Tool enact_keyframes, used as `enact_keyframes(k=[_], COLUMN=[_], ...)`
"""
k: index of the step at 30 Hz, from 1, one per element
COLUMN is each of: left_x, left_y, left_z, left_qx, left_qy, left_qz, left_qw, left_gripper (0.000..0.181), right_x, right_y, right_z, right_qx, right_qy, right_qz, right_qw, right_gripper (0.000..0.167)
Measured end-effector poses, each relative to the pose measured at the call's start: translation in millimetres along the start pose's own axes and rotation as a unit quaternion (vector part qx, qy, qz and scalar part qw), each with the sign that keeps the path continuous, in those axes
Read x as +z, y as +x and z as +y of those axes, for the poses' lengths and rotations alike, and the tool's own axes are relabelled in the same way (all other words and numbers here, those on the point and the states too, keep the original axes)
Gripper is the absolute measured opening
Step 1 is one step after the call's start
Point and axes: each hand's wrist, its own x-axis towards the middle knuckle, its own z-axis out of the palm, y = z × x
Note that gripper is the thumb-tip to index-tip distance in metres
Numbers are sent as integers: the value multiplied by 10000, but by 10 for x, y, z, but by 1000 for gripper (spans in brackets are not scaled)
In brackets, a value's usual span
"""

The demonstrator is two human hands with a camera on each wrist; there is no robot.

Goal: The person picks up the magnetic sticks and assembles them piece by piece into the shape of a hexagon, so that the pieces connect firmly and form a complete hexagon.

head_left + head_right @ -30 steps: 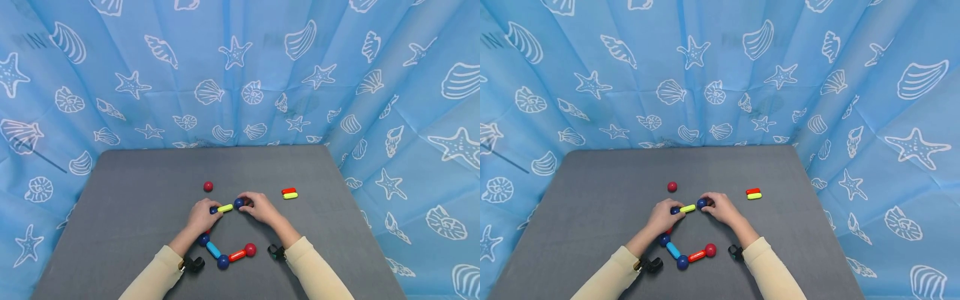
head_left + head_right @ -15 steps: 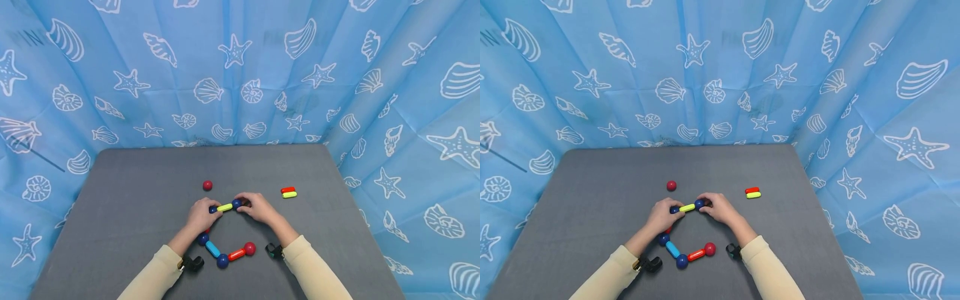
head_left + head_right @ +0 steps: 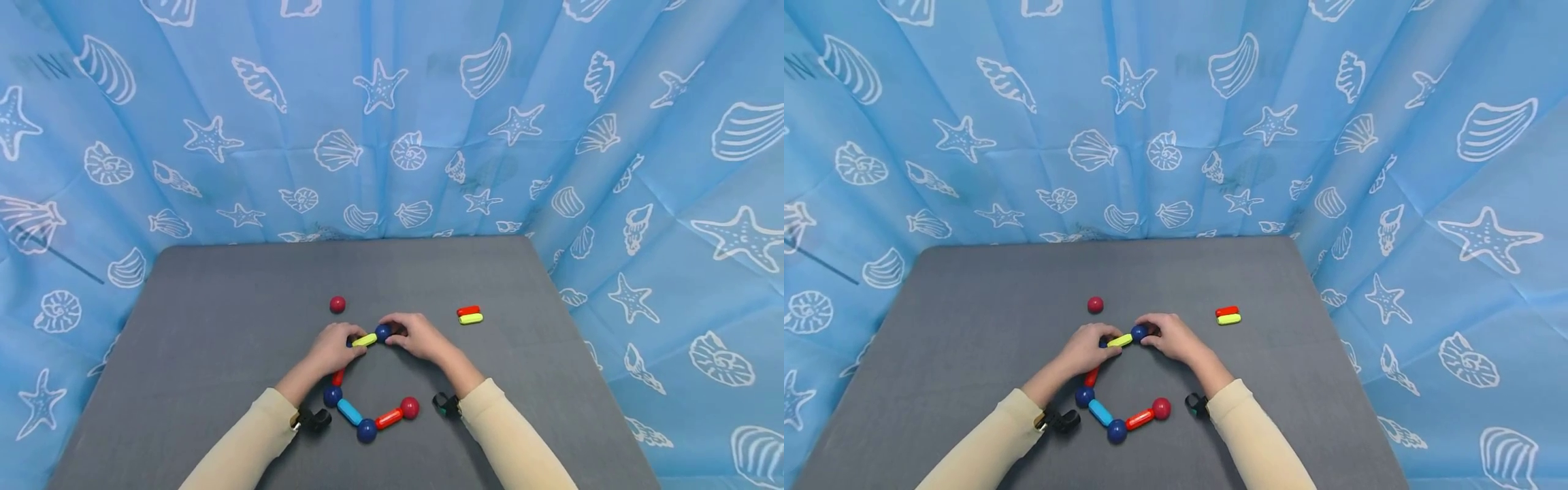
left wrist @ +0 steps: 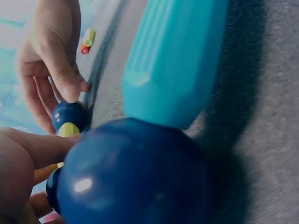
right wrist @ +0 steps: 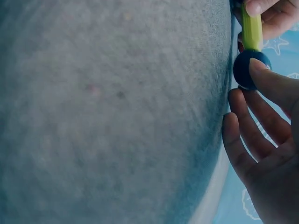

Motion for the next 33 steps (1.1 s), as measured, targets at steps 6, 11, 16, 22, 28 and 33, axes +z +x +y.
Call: enact_keyframes(k=[6,11,16,22,28,33], left_x=[6,12,28,20,8,-63], left_y=[-69,-143,-211,-296,-349,-321], left_z=[-20,-34,-18,102,90,30], left_qx=[-213,-543,-815,-1313,-1382,-1251], left_qy=[-81,-157,-191,-139,-182,-282], left_qz=[220,636,933,1133,1121,755], left_qw=[9995,9964,9921,9848,9839,9889], left_gripper=[26,26,26,26,27,31], right_x=[-113,-240,-341,-493,-629,-701], right_y=[-93,-245,-397,-578,-714,-777], right_z=[67,183,301,457,621,721], right_qx=[35,36,277,282,474,1026], right_qy=[146,121,51,-417,-884,-1222], right_qz=[254,557,828,1583,1937,1927], right_qw=[9996,9984,9962,9861,9759,9682], right_gripper=[43,41,39,32,31,33])
